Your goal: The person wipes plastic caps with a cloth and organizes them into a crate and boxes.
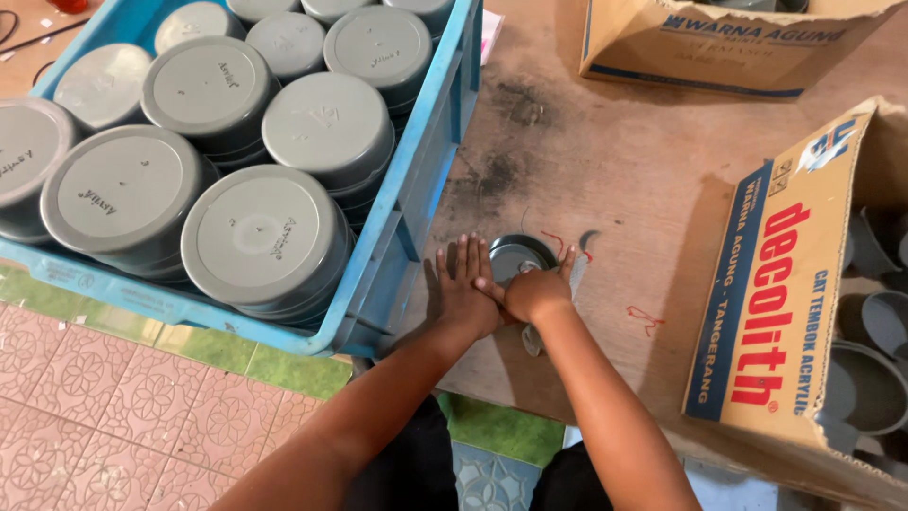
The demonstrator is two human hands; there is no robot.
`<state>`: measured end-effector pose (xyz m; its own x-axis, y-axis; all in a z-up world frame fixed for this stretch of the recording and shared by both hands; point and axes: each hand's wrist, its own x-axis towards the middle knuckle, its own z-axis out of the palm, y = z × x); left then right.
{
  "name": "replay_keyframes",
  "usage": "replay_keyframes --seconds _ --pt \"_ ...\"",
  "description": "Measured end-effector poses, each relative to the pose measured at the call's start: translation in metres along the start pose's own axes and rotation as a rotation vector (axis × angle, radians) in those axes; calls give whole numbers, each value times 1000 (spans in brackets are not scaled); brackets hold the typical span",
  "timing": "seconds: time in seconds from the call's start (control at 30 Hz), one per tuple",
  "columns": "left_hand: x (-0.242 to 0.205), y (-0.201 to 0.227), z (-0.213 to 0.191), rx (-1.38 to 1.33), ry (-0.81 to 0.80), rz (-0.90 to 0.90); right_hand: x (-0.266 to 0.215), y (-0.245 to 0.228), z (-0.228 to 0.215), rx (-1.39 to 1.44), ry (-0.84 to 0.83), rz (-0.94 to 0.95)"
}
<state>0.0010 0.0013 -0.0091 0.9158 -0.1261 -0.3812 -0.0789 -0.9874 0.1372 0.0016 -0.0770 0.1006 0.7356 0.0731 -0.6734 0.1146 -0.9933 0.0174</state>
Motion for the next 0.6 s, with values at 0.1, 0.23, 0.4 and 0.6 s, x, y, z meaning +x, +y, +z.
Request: replay_keyframes --seconds 0.1,0.23,0.4,0.6 --pt "-7 -1 -2 -61 80 33 2 -3 3 20 15 20" --pt "-15 0 -1 -66 233 31 -2 -4 9 -5 27 42" --pt "-9 -2 -5 -26 55 37 11 1 22 10 89 58" --pt "-12 -3 -12 -58 33 63 30 15 24 -19 96 -78"
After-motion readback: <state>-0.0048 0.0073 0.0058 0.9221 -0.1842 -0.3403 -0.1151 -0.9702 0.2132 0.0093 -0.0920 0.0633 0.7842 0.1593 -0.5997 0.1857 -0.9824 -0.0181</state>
